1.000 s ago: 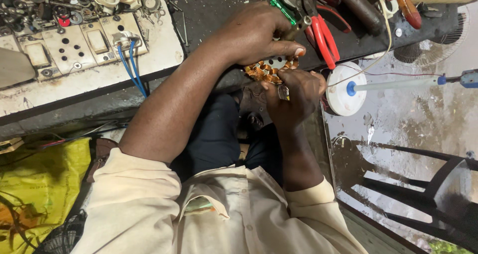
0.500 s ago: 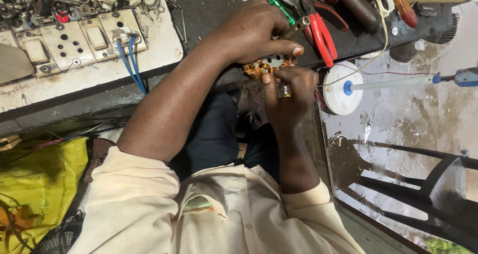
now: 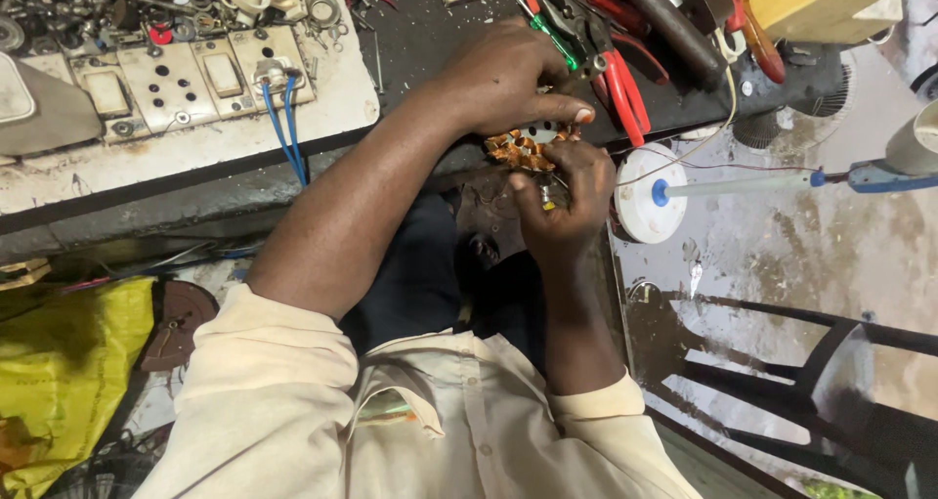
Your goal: The person uses pliers to trim and adjust copper windings on a circular stator component. They repeatedly rotate the stator to access different sections, cutting excess wire and bending the coils into place.
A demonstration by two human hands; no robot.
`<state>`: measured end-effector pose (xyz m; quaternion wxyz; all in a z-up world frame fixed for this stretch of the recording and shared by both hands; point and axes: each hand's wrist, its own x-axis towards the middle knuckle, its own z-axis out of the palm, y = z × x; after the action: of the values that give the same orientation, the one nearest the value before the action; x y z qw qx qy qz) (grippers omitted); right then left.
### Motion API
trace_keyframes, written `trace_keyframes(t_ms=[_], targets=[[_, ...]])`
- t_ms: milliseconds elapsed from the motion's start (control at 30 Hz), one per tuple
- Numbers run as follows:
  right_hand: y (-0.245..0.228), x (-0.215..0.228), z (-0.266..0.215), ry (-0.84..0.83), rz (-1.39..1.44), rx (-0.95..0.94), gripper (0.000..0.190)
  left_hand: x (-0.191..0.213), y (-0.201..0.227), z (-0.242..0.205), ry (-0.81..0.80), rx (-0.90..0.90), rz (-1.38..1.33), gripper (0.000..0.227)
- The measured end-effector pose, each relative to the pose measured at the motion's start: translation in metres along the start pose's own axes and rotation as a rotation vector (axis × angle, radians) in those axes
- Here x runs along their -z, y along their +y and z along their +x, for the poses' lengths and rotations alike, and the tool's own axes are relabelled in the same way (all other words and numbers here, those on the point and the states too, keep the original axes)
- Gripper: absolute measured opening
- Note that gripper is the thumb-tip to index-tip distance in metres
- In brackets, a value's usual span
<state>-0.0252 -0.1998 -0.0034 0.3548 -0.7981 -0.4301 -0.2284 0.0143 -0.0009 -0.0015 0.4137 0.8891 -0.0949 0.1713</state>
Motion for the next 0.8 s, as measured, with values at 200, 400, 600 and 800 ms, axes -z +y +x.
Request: trace_keyframes(t_ms=[200,400,600,800], targets=[[-0.003,-0.005,0.001,0.000,-0.233,0.148,0.040,-0.002,0.001,-0.001,0.025,0.034,0.001,0.062],[0.002,-0.009,0.002,0.002,-0.100,0.124,0.032,0.005,0.006,-0.001,0.003,0.076,-0.008,0.061],[0.003,-0.008,-0.001,-0.001,-0.171,0.124,0.029,0.000,0.008,0.000,-0.035,0.113,0.015,0.062],[-0.005,-0.010,0.002,-0.003,-0.143,0.105,0.022,0.000,0.007,-0.002,0.001,0.069,0.027,0.063]])
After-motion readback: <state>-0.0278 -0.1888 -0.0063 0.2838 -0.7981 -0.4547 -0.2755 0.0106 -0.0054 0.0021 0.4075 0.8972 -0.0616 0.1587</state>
